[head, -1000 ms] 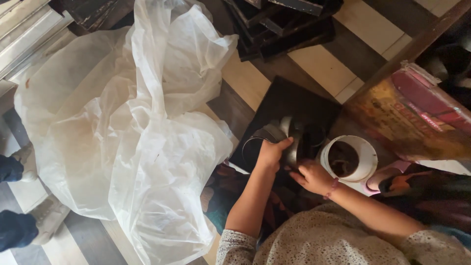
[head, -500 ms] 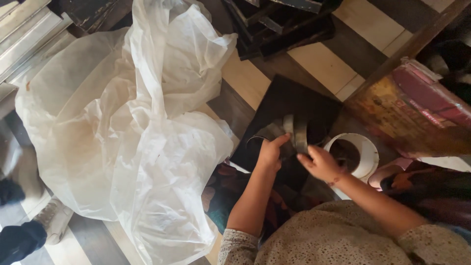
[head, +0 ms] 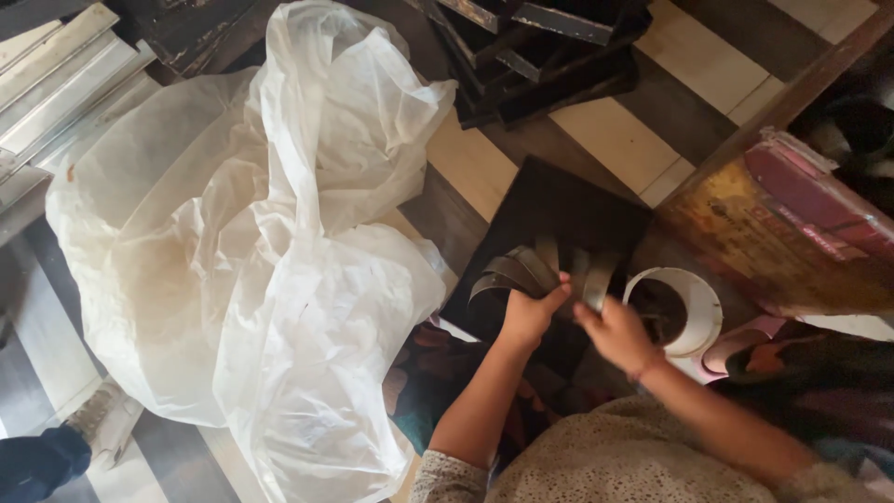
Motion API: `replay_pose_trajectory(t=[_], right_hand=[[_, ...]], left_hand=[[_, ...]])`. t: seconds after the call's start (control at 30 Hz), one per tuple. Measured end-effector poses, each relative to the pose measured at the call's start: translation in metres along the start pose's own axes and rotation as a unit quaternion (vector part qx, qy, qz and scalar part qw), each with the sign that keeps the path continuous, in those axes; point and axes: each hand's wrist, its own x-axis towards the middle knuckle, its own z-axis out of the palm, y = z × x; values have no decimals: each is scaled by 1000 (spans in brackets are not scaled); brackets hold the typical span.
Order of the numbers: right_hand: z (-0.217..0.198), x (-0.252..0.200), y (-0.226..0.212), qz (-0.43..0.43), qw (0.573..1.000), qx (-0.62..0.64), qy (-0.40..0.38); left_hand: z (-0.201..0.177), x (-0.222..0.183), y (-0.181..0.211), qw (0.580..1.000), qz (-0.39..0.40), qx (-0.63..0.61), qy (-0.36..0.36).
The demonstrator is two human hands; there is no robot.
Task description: Greasing round metal baking molds and placing them on a board.
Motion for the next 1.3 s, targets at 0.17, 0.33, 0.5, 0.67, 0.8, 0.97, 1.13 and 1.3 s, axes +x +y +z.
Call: replay_pose_trajectory(t=[0.17,0.33,0.5,0.67,0.8,0.97,1.13,1.3], right_hand=[[6,-25,20,-15,986,-159,44],[8,-16,31,-85,983,-131,97],[11,-16,24,9,995,-89,49],[3,-12,-2,-170,982,-85,6],[12,4,14,-234,964,-125,-5],[23,-4,24,10,997,-8,-72],[-3,-7,-9,-244,961,-119,-54],[18,6,19,-117,982,-44,-143]], left_hand=[[6,-8,-1,998,-53,-22,-32],[13,-11,9,995,19,57,-78],[15,-8,10,994,42,17,-102],[3,7,10,936,-212,-276,57],[1,4,14,935,-205,-286,45],[-11,10,-14,991,-115,-52,-38],[4,7,27,957,-216,-191,37],[3,3,29,971,-204,-115,47]])
